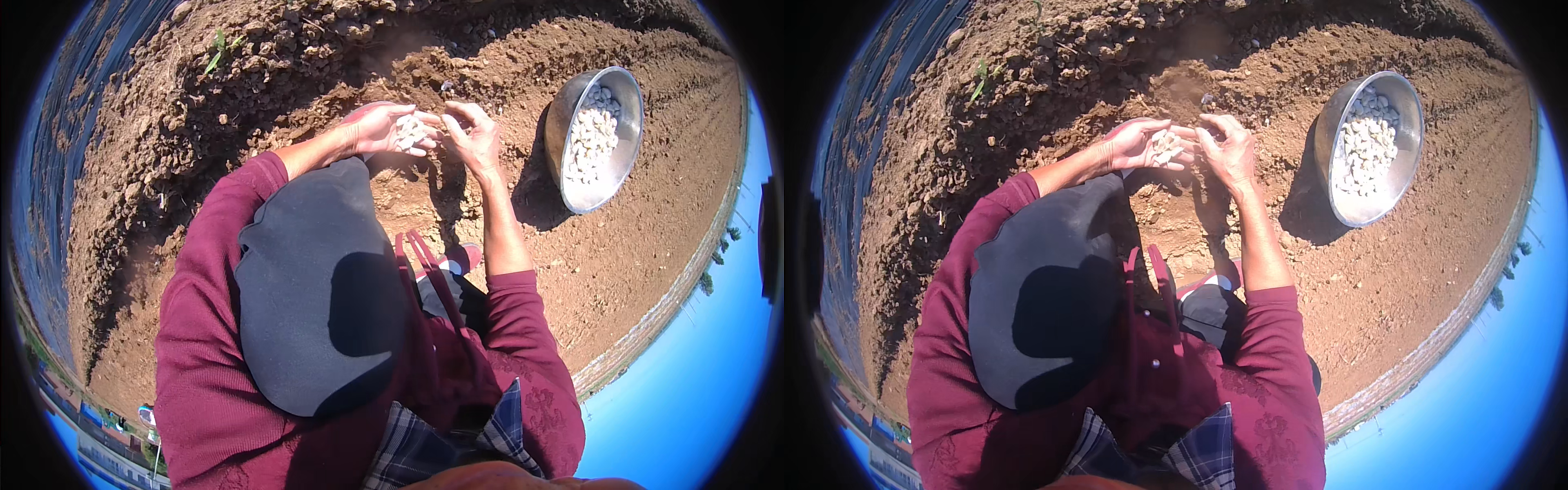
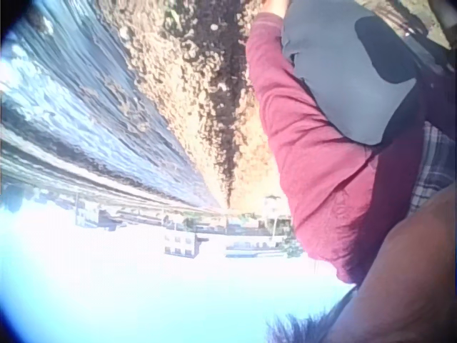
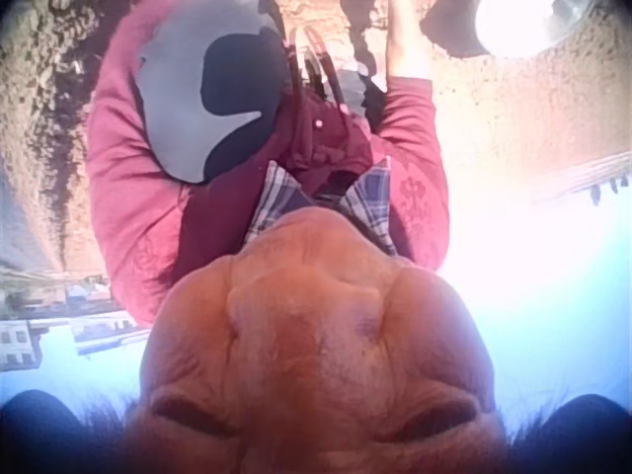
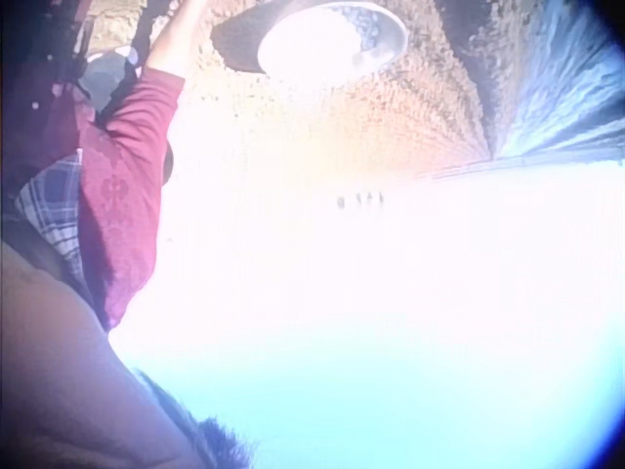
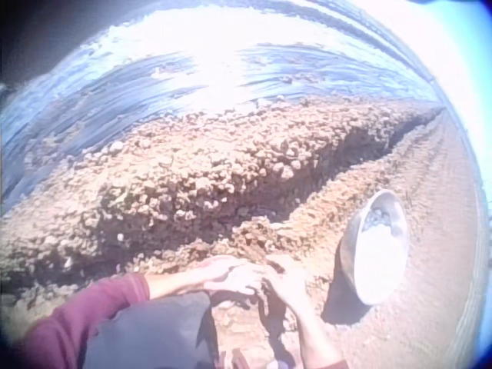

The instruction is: The person squats in a prepared furrow and plants white seeds one by one from a metal bowl into the soil. They place each seed into the ground and occasionally cover it with soil using their hands.

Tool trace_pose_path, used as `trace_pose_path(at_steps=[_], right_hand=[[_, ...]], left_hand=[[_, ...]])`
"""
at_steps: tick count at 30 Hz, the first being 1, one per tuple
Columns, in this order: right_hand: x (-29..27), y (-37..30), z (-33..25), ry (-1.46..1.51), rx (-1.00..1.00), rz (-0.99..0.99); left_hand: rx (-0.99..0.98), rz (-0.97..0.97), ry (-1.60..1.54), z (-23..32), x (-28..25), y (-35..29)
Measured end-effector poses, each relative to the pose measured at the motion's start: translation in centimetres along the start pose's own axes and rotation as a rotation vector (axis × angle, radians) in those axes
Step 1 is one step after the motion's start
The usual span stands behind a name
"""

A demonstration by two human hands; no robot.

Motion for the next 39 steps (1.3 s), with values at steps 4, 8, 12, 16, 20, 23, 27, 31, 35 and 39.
trace_pose_path(at_steps=[4, 8, 12, 16, 20, 23, 27, 31, 35, 39], right_hand=[[1.4, -1.1, -1.6, -0.082, -0.103, 0.050], [3.7, -1.4, -2.6, -0.072, -0.140, 0.072], [5.3, -1.7, -4.2, -0.128, -0.287, 0.127], [6.1, -1.7, -4.7, -0.229, -0.387, 0.166], [6.4, -1.7, -5.2, -0.284, -0.427, 0.163], [6.8, -1.2, -4.4, -0.277, -0.392, 0.118], [6.0, -0.8, -4.4, -0.213, -0.277, 0.058], [5.9, -0.4, -4.2, -0.344, -0.316, -0.015], [4.1, 1.8, -3.1, 0.037, -0.154, -0.043], [-0.7, 7.7, 5.2, 0.175, 0.101, 0.057]], left_hand=[[0.025, 0.121, -0.056, 0.0, -0.7, -0.3], [0.040, 0.133, -0.022, -0.1, -1.5, -0.3], [0.027, 0.133, -0.064, -0.6, -3.9, 0.6], [0.074, 0.257, 0.004, 0.0, -1.7, -0.6], [0.055, 0.185, -0.066, -0.1, -2.0, -0.2], [0.051, 0.172, -0.111, -0.1, -2.6, 0.1], [0.048, 0.005, -0.077, -0.4, -4.3, 0.8], [0.007, -0.025, 0.018, -0.5, -2.5, 0.4], [0.019, 0.111, -0.026, -0.7, -4.1, 1.0], [-0.026, 0.014, -0.011, -0.3, 0.3, 0.4]])
Point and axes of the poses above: each hand's wrist, its own y-axis towards the middle knuckle, its own x-axis out of the palm, z = x × y, the point moved 8 cm from there along y, towards the middle knuckle, and after that the axes turned 4 degrees about z, right-handed, at the moved point
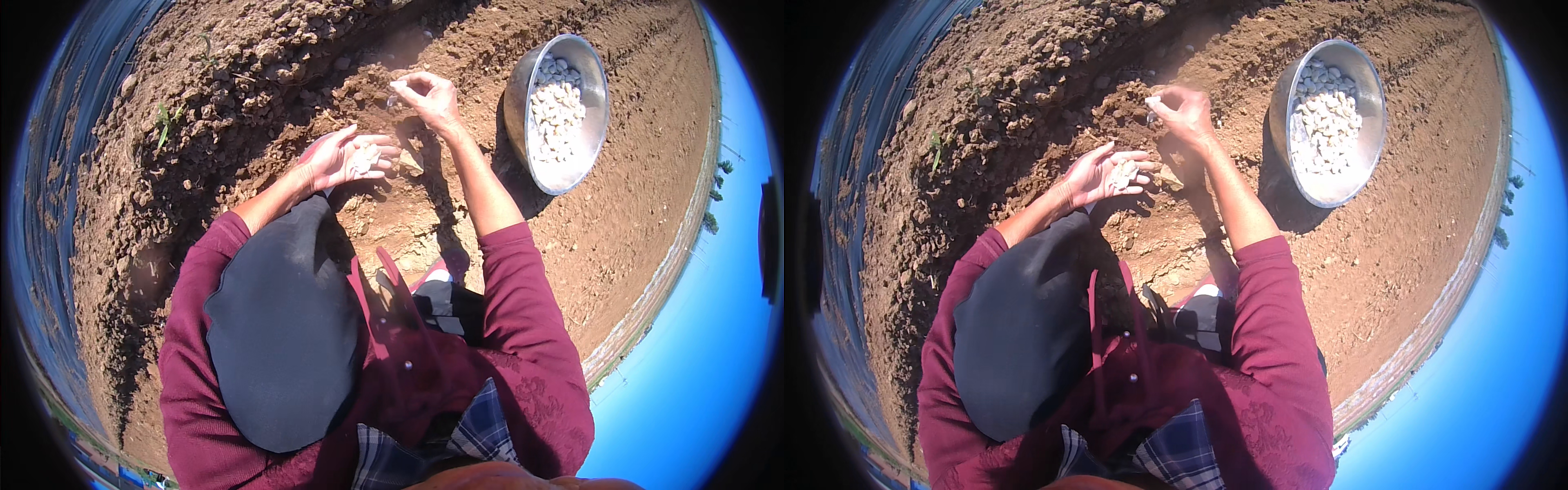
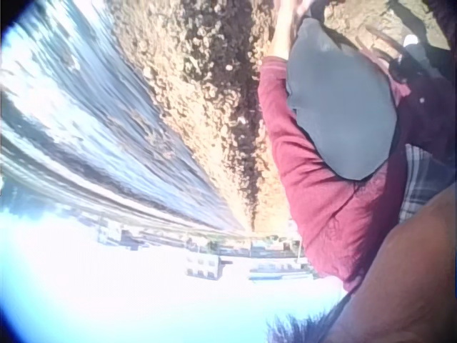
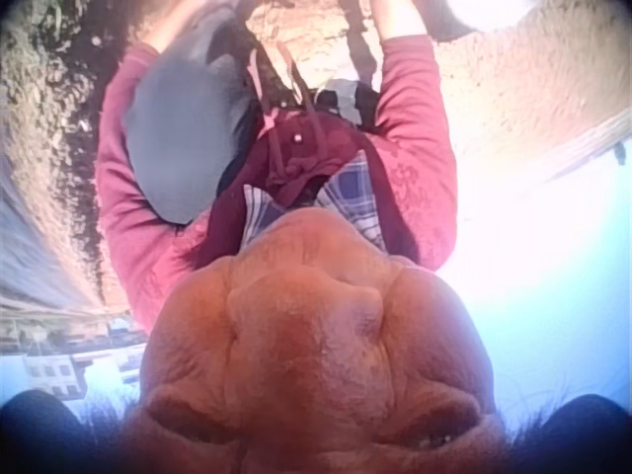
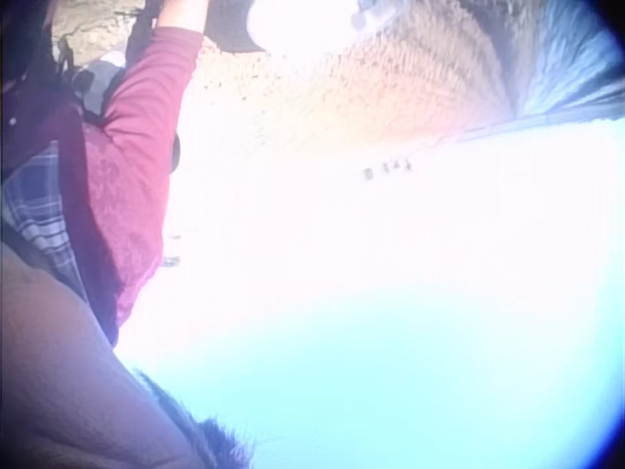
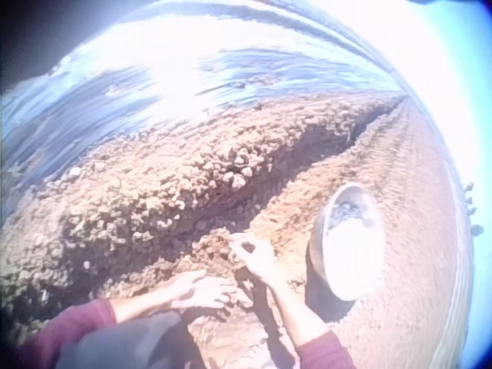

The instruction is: The person squats in a prepared furrow and plants white seeds one by one from a metal bowl into the soil. They place each seed into the ground and occasionally cover it with soil using their hands.

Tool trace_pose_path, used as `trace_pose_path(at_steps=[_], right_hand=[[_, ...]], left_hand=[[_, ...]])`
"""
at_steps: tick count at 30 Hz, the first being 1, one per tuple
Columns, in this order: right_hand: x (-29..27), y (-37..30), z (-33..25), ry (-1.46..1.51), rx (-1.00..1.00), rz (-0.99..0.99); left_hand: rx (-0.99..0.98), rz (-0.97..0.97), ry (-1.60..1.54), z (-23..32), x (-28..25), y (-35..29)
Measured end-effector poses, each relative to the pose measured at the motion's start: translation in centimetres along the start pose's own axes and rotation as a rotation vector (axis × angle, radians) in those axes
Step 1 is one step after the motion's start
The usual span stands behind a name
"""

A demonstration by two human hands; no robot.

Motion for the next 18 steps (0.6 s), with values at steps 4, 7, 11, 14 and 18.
trace_pose_path(at_steps=[4, 7, 11, 14, 18], right_hand=[[-7.6, 7.9, 4.2, -0.081, 0.030, 0.323], [-11.1, 12.2, 5.3, -0.315, 0.023, 0.426], [-12.4, 16.0, 6.7, -0.509, 0.060, 0.433], [-12.0, 17.6, 6.5, -0.698, 0.079, 0.360], [-9.8, 19.4, 4.8, -0.971, -0.025, 0.127]], left_hand=[[0.007, 0.042, 0.046, 0.1, 0.1, -0.3], [-0.003, 0.035, 0.045, 0.0, 0.0, -0.1], [-0.013, 0.034, 0.059, -0.1, -0.1, -0.1], [-0.013, 0.049, 0.056, -0.1, -0.3, -0.1], [-0.019, 0.053, 0.045, 0.1, -0.2, -0.2]])
Point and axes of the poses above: each hand's wrist, its own y-axis towards the middle knuckle, its own x-axis out of the palm, z = x × y, the point moved 8 cm from there along y, towards the middle knuckle, and after that the axes turned 4 degrees about z, right-handed, at the moved point
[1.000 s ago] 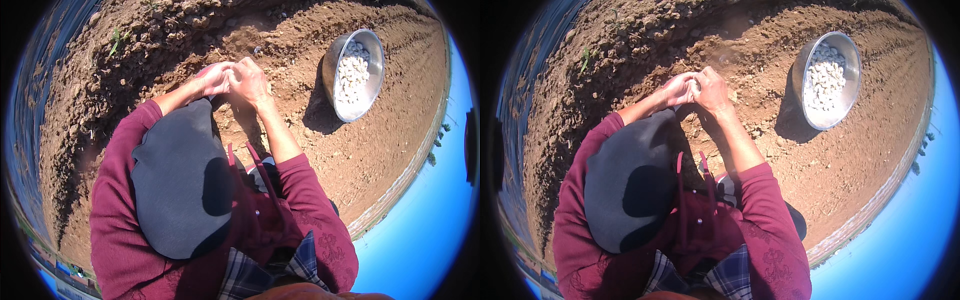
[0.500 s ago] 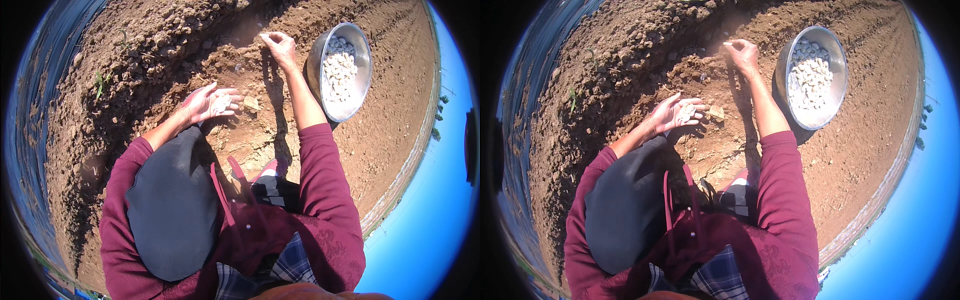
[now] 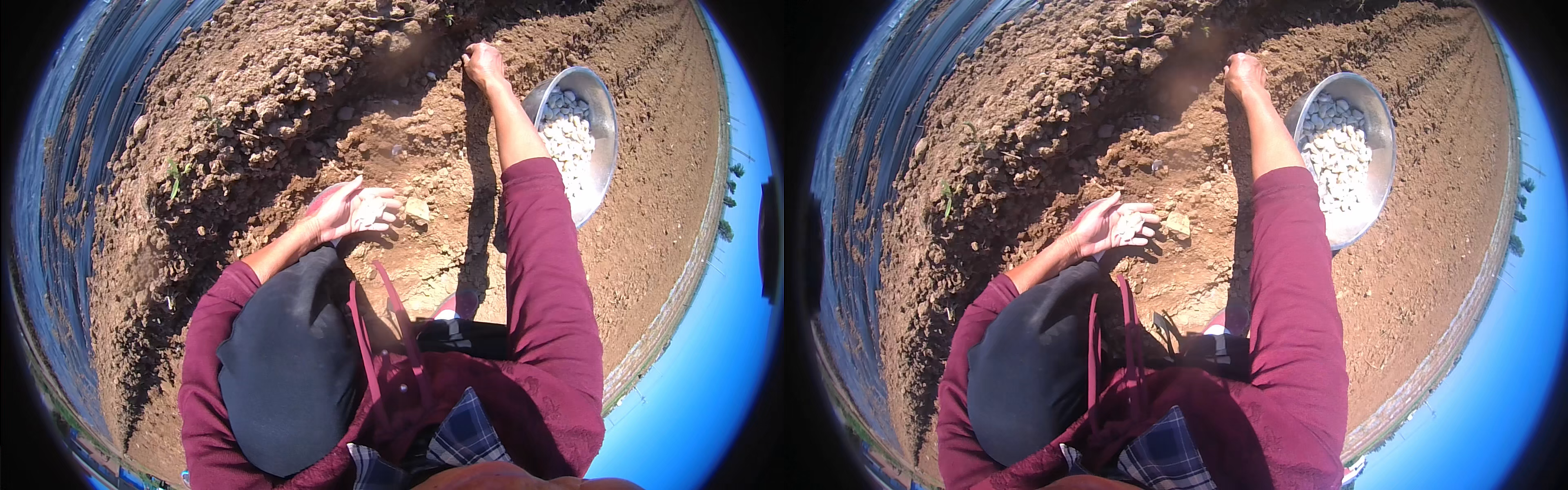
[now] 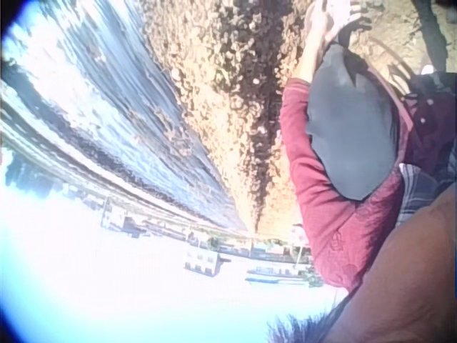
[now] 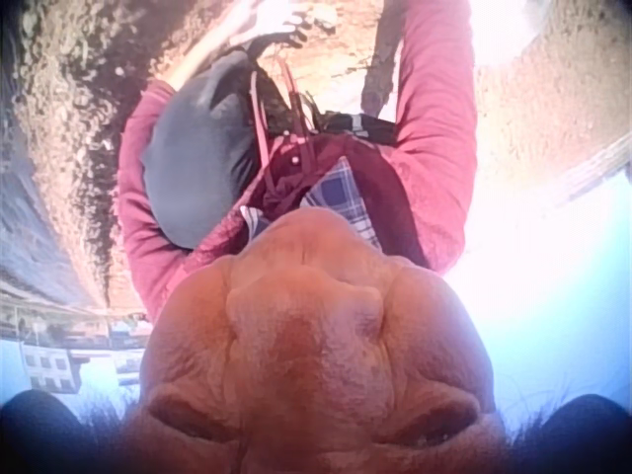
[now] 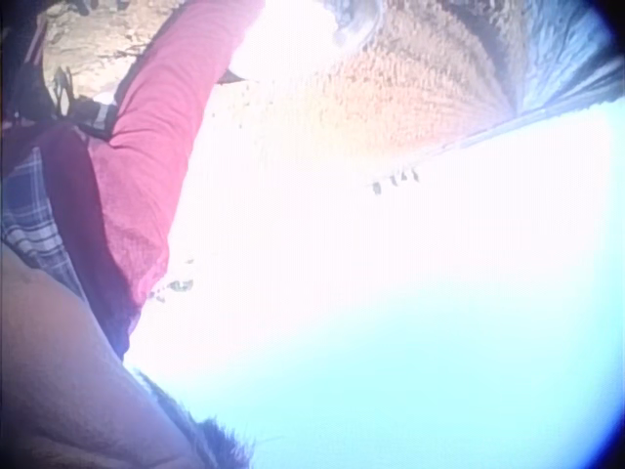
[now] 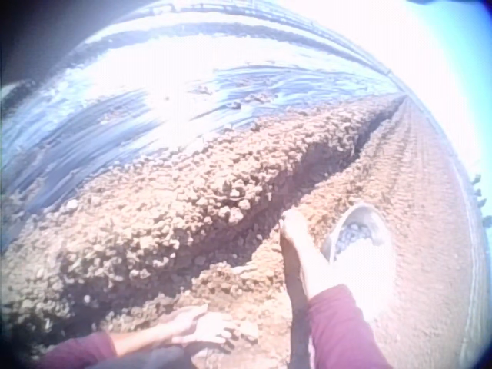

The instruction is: The person squats in a prepared furrow and plants white seeds one by one from a metal bowl into the soil. They place each seed into the ground and occasionally cover it with soil using their hands.

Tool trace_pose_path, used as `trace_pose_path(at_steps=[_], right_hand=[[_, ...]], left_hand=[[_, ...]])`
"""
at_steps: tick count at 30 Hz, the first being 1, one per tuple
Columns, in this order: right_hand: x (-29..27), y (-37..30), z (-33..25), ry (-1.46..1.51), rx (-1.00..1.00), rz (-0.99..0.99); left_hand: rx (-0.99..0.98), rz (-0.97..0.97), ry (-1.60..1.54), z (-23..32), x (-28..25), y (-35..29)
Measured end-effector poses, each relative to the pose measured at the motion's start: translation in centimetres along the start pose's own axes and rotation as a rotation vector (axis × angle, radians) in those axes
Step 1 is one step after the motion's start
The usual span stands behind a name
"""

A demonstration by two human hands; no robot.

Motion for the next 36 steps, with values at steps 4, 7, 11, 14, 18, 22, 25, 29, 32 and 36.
trace_pose_path(at_steps=[4, 7, 11, 14, 18, 22, 25, 29, 32, 36], right_hand=[[0.3, 0.8, 0.1, 0.000, 0.096, -0.114], [0.2, 1.1, 0.8, 0.038, 0.130, -0.104], [0.2, 1.4, -0.4, -0.046, 0.098, -0.138], [0.2, 0.7, -1.4, -0.079, 0.103, -0.106], [1.3, 0.5, -0.6, -0.006, 0.118, -0.069], [2.2, -1.1, -0.2, 0.002, 0.022, -0.059], [1.5, -2.6, 0.6, 0.164, 0.009, -0.001], [-4.7, -11.0, -2.9, 0.288, -0.232, 0.403], [-4.4, -18.7, -6.0, 0.606, -0.132, 0.189], [-4.4, -27.4, -11.3, 0.738, -0.113, 0.026]], left_hand=[[-0.004, 0.027, 0.008, 0.1, 0.1, 0.0], [-0.005, 0.020, 0.014, 0.0, 0.2, 0.3], [-0.004, 0.027, 0.023, 0.3, 0.5, 0.0], [0.009, 0.019, 0.029, 0.2, 0.4, -0.2], [0.016, 0.023, 0.038, 0.0, -0.5, 0.1], [0.010, 0.012, 0.072, 0.2, 0.1, 0.3], [0.001, -0.014, 0.039, 0.1, 0.2, 0.3], [0.008, 0.003, 0.052, -0.1, -0.4, 0.4], [0.015, -0.003, 0.036, 0.0, -0.4, 0.5], [0.012, -0.013, -0.001, -0.1, -0.4, 0.5]])
Point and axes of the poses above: each hand's wrist, its own y-axis towards the middle knuckle, its own x-axis out of the palm, z = x × y, the point moved 8 cm from there along y, towards the middle knuckle, and after that the axes turned 4 degrees about z, right-handed, at the moved point
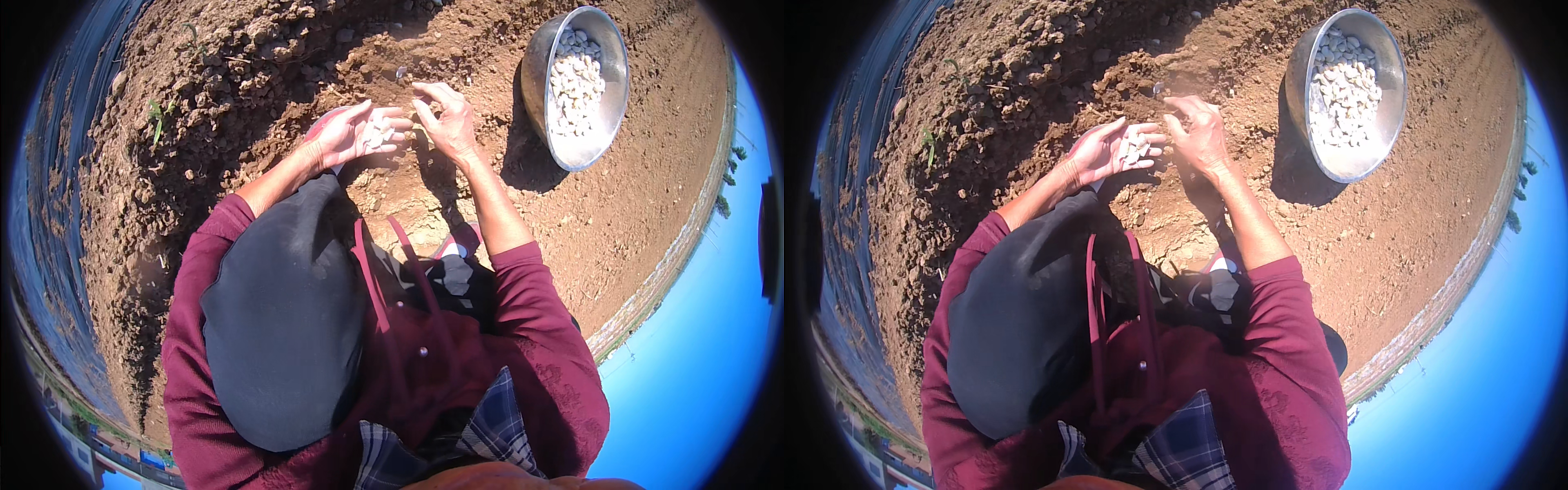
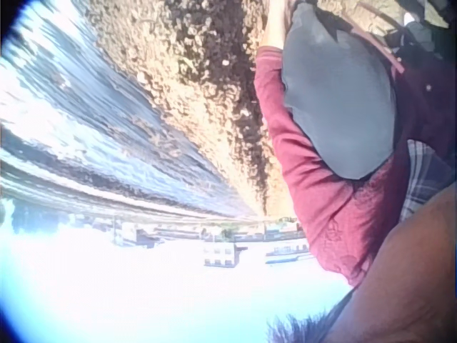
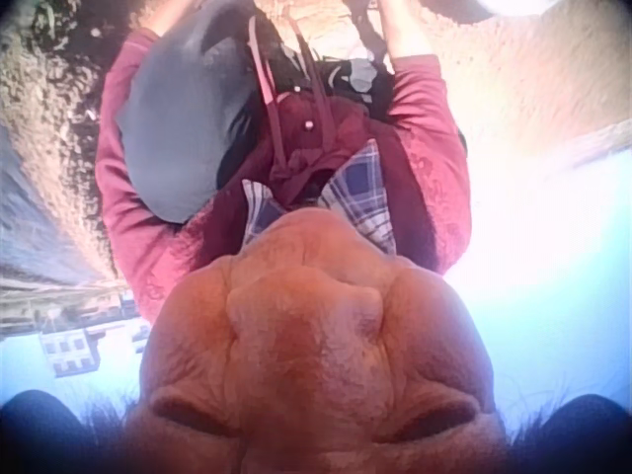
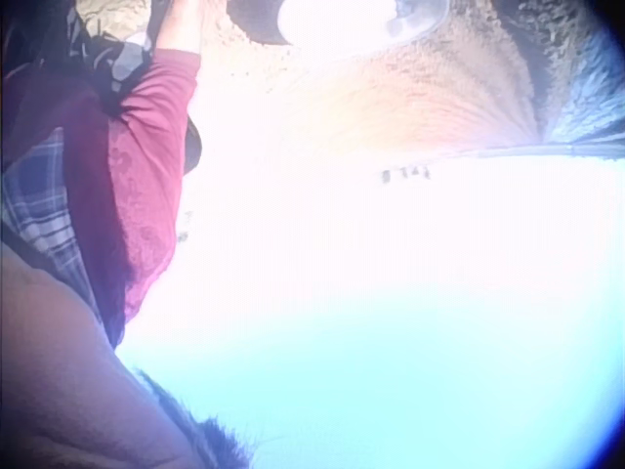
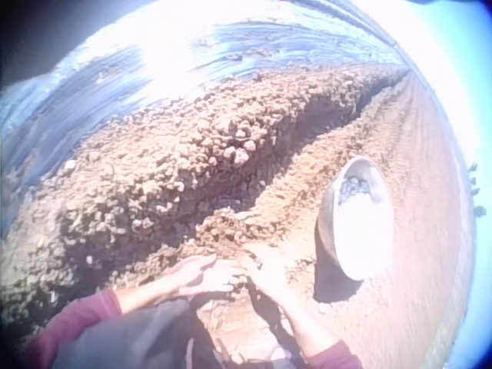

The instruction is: The person squats in a prepared furrow and plants white seeds one by one from a metal bowl into the soil. They place each seed into the ground and occasionally cover it with soil using their hands.

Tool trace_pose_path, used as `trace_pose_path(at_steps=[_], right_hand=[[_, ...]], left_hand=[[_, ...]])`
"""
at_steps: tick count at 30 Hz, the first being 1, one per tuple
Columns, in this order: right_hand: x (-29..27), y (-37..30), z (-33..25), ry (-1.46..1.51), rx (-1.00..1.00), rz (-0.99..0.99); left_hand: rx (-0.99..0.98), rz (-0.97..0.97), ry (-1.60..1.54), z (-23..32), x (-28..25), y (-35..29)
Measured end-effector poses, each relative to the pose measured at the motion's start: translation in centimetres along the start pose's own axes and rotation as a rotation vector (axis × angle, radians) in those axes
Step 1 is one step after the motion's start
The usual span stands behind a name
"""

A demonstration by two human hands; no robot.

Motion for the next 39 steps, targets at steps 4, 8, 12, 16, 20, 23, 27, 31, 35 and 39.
trace_pose_path(at_steps=[4, 8, 12, 16, 20, 23, 27, 31, 35, 39], right_hand=[[2.1, -3.5, -3.1, -0.024, 0.047, -0.080], [2.9, -5.0, -4.2, -0.132, -0.108, 0.133], [5.3, -5.3, -3.1, -0.232, -0.015, 0.171], [6.2, -5.7, -2.2, -0.220, 0.056, 0.183], [5.3, -6.1, -3.6, -0.198, 0.006, 0.262], [4.3, -6.8, -1.9, 0.185, 0.274, 0.384], [4.4, -9.0, 1.2, 1.060, 0.619, 0.433], [3.6, -10.9, 3.2, 1.248, 0.659, 0.438], [4.2, -12.0, 3.9, 1.137, 0.686, 0.387], [5.1, -11.3, 3.1, 1.033, 0.617, 0.317]], left_hand=[[0.001, 0.064, -0.036, -0.6, -2.9, 0.7], [0.002, 0.057, 0.000, -0.5, -2.9, 0.9], [0.014, 0.076, 0.061, -1.0, -3.6, 1.1], [-0.014, 0.072, 0.135, -1.3, -3.5, 1.3], [-0.012, 0.082, 0.171, -1.2, -2.6, 0.9], [-0.015, 0.095, 0.206, -1.3, -1.8, 0.9], [-0.060, 0.083, 0.269, -1.6, -1.9, 0.9], [-0.016, 0.014, 0.424, -1.5, 0.5, 0.1], [-0.016, 0.013, 0.523, -1.4, -0.6, 0.6], [-0.010, 0.036, 0.577, -1.7, -0.7, 0.6]])
Point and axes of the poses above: each hand's wrist, its own y-axis towards the middle knuckle, its own x-axis out of the palm, z = x × y, the point moved 8 cm from there along y, towards the middle knuckle, and after that the axes turned 4 degrees about z, right-handed, at the moved point
